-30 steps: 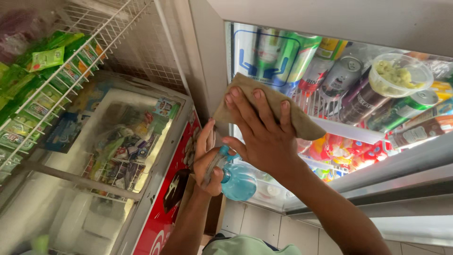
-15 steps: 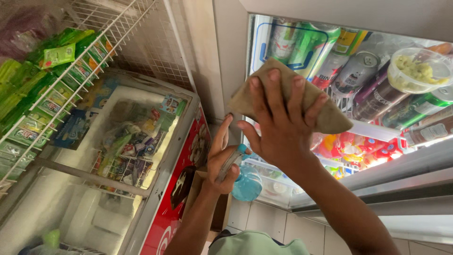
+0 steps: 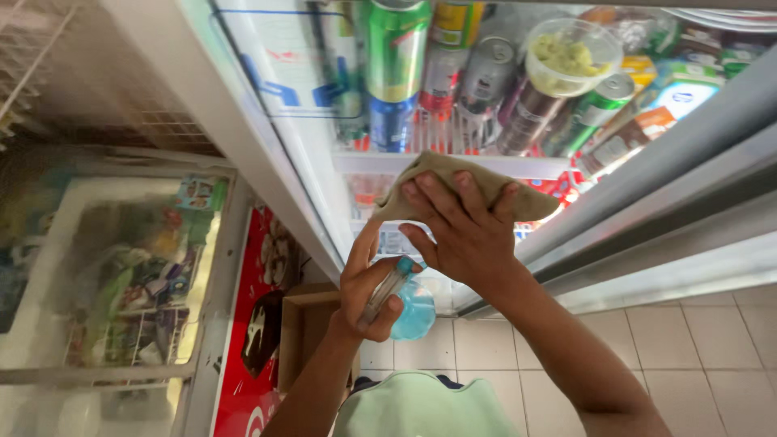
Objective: The person wipes the glass door of a commercial refrigerator with a cloth and spray bottle, then sits on the floor to wipe and restock snack packages on a shelf.
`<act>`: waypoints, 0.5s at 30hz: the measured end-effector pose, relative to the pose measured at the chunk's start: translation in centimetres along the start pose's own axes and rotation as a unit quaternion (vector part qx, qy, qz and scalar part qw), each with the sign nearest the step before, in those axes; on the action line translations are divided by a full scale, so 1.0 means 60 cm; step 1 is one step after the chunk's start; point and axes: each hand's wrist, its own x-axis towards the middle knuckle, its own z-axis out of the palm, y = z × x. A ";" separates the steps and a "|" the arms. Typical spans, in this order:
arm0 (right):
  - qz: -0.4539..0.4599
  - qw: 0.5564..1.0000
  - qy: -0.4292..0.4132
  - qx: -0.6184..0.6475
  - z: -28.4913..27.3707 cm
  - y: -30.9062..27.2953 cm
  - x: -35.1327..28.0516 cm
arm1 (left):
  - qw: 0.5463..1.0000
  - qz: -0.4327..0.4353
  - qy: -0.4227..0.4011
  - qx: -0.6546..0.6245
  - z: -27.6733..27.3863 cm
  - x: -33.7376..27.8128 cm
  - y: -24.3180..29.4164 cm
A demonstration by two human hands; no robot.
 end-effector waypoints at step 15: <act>0.298 0.949 0.094 0.044 0.024 0.103 -0.199 | 0.990 0.048 -0.128 -0.021 0.128 0.059 0.006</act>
